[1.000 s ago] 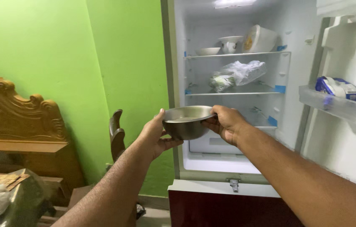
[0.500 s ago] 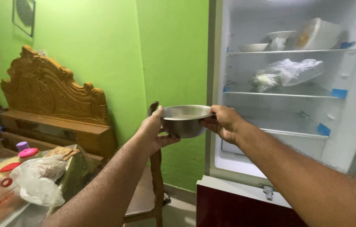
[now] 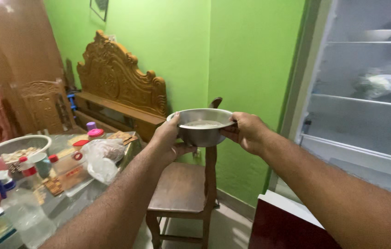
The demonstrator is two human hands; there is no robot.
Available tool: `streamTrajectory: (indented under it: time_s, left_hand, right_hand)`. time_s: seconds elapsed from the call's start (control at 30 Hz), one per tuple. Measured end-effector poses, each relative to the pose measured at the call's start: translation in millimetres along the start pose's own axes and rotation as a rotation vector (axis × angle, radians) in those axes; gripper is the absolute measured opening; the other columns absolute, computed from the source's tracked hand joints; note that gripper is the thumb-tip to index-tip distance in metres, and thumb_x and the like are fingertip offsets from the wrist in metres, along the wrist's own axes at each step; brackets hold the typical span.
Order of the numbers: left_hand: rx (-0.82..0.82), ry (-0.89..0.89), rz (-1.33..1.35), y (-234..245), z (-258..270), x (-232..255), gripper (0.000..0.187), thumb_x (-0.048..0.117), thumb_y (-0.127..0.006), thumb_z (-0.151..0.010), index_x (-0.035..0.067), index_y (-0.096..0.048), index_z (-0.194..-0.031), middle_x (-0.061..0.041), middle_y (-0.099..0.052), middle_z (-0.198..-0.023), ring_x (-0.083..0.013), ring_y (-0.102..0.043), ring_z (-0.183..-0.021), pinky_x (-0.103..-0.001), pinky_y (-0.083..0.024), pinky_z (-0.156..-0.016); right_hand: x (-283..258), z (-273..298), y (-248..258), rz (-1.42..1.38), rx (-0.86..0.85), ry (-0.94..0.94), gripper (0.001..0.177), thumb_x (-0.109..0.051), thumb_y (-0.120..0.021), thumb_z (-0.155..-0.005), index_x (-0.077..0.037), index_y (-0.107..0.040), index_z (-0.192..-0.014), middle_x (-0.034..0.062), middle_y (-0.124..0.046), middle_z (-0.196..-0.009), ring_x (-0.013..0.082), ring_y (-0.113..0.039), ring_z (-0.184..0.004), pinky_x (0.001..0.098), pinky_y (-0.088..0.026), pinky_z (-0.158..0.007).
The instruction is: The person opens a refrigerator and removes several items one by one, including a bottle, a bag of food, a plastic container, a metal bowl, a small bowl, a white container, a bag of vegetables, and a mug. Each item is placed on a nearby table.
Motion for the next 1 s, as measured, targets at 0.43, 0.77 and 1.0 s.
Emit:
streamTrajectory:
  time_s: [0.43,0.77,1.0]
  left_hand:
    - [0.201,-0.132,0.116,153.1,-10.4,-25.5,0.043,0.042,-0.047,-0.105,0.013,-0.051,-0.137,-0.018,-0.065,-0.116,-0.0286,-0.068,-0.089,-0.05,-0.063,-0.072]
    - [0.35,-0.141,0.299,274.3,-26.8,-55.6,0.033,0.035,-0.056,-0.101,0.02,-0.056,-0.13,-0.005,-0.067,-0.113,-0.021,-0.066,-0.099,-0.054,-0.057,-0.085]
    - [0.484,-0.107,0.19,367.9,-28.7,-88.6,0.031,0.036,-0.056,-0.101,0.018,-0.06,-0.125,-0.004,-0.069,-0.109,-0.0193,-0.068,-0.095,-0.055,-0.06,-0.084]
  right_hand:
    - [85.4,-57.8,-128.3,0.173,-0.154,-0.148,0.033,-0.016,-0.045,-0.102,0.006,-0.051,-0.127,0.0136,-0.061,-0.11,0.0191,-0.067,-0.098,0.0375,-0.061,-0.09]
    - [166.9,-109.1,-236.4,0.225,-0.249,-0.271,0.03,-0.013,-0.047,-0.103,0.008,-0.049,-0.123,0.0167,-0.06,-0.113,0.0206,-0.069,-0.097,0.0357,-0.066,-0.087]
    - [242.0,-145.0,-308.0,0.257,-0.338,-0.305,0.023,-0.013,-0.052,-0.099,0.003,-0.06,-0.114,0.0106,-0.065,-0.098,0.0186,-0.068,-0.081,0.0333,-0.062,-0.07]
Point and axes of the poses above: each hand's wrist, its own z-axis away from the middle knuckle, its own y-axis out of the back of the hand, x = y × z, the point moved 7 cm from there along -z, towards the middle knuckle
